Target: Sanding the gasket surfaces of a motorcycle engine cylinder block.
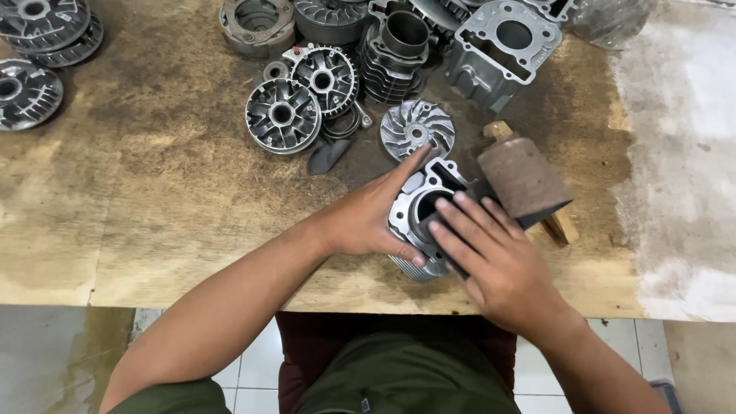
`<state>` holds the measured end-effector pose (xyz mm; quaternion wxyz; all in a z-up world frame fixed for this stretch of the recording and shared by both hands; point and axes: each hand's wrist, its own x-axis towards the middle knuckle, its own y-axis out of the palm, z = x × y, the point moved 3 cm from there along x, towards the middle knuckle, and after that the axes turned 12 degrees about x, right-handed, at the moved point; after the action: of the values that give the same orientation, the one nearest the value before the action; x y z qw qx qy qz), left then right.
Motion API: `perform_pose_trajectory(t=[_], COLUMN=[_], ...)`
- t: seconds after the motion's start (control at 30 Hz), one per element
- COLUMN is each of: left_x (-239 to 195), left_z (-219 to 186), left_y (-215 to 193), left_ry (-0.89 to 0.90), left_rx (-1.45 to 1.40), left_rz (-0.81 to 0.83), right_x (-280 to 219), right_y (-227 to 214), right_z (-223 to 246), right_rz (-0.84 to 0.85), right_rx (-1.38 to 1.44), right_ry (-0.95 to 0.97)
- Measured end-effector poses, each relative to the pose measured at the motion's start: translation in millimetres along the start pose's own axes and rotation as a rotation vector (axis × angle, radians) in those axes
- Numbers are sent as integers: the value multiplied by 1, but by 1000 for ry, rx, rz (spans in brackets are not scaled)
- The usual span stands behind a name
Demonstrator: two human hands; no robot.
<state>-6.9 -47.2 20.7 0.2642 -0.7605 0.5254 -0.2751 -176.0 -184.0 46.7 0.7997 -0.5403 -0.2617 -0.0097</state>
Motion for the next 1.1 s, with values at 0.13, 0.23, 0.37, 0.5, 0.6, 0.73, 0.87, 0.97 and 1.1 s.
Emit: perform_pose_trajectory(t=[0.13,0.23,0.37,0.5,0.6,0.73,0.87,0.97,1.1], left_x=[0,0,1,1,2,1,0,2,1], left_z=[-3,-3,-2,-4,-4,5,6,3,4], left_y=[-1,-2,0,-2,0,4,3,3,4], left_ry=[-13,36,-55,-65,-117,-43,-7,-58,-29], left_rx=[-48,-17,-61,-22,-54,-51,-87,-98,-31], left_rz=[25,-7,56,43,63,15,4,24,1], right_x=[16,24,34,31,10,15,34,36,21], right_y=[-10,0,8,-3,2,10,12,9,-2], right_z=[12,2,-16,-17,-15,-8,-10,-19,-15], right_rz=[24,151,120,72,155,224,191,176,157], right_rx=[110,110,-34,19,-60,-90,-3,-52,-30], right_ry=[-33,-54,-83,-10,-11,-71,-109,-67,27])
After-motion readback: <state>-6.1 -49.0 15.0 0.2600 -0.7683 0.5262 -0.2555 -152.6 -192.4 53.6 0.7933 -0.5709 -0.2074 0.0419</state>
